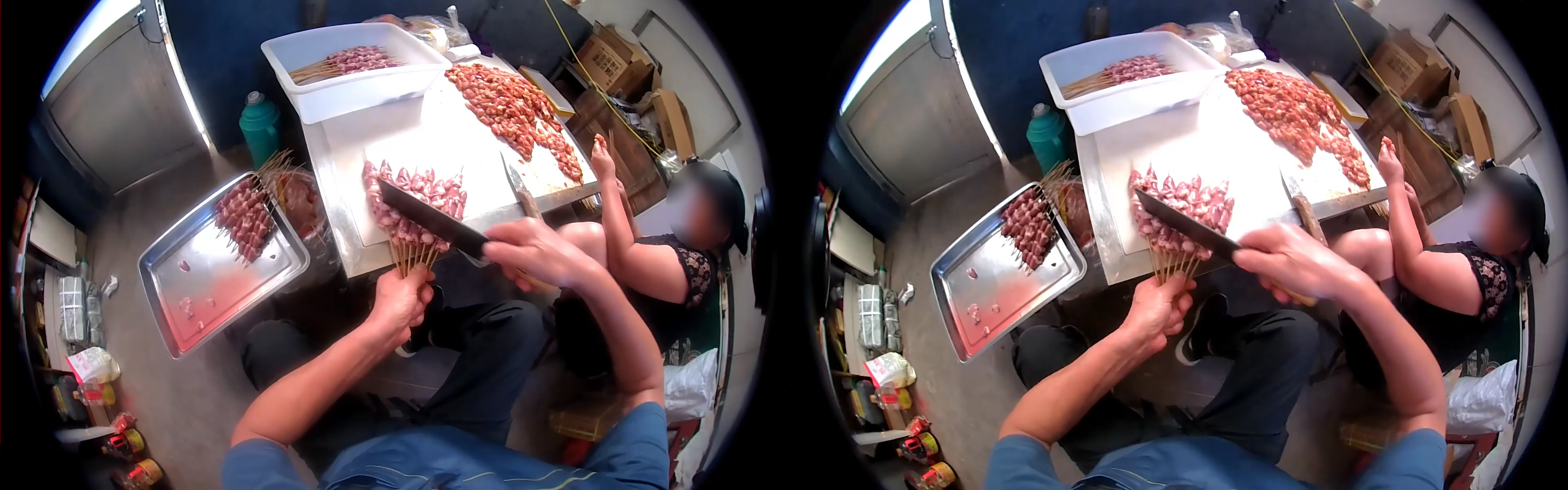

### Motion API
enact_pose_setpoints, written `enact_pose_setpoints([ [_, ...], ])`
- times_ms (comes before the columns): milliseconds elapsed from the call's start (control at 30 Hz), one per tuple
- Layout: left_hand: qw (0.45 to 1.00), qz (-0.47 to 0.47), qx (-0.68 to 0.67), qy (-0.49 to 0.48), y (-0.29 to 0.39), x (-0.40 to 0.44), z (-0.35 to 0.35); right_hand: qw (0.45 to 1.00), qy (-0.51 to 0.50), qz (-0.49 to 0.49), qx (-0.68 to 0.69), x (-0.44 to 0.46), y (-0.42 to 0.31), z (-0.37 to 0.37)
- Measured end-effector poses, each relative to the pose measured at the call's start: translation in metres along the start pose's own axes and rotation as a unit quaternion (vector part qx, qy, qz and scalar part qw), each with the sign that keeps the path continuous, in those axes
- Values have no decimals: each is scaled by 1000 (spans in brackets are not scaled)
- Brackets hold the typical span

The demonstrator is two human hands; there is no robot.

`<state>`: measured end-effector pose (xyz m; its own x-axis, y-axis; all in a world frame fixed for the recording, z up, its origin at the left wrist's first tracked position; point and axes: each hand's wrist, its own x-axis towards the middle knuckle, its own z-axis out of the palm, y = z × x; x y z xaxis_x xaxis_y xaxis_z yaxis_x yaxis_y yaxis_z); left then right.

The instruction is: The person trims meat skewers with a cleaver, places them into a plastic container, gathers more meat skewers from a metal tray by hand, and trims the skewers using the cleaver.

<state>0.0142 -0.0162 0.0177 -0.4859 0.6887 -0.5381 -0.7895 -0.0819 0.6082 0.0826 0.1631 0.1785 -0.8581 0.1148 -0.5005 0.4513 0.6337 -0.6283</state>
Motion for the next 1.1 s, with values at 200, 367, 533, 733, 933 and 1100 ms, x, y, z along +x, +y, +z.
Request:
enact_pose_setpoints([
  [200, 1000, 12, 0, -3, 3, 2, -3, 994, 30, 37, 100, -31, 9, -19],
  [367, 1000, 16, 5, 6, 5, 3, -2, 983, 54, -47, 172, 20, -23, -2],
  [533, 1000, 17, 4, 15, 5, 4, -3, 997, -15, -35, 74, 41, -8, 10],
  [733, 1000, 16, -12, 8, 7, 3, -1, 994, 17, 62, 90, -25, 18, -10],
  [933, 1000, 2, -14, -14, 5, 7, -6, 989, 32, -49, 133, -1, -3, 0],
  [1100, 999, 28, -16, -3, 5, 4, -1, 984, 53, -92, 143, 33, -9, 17],
])
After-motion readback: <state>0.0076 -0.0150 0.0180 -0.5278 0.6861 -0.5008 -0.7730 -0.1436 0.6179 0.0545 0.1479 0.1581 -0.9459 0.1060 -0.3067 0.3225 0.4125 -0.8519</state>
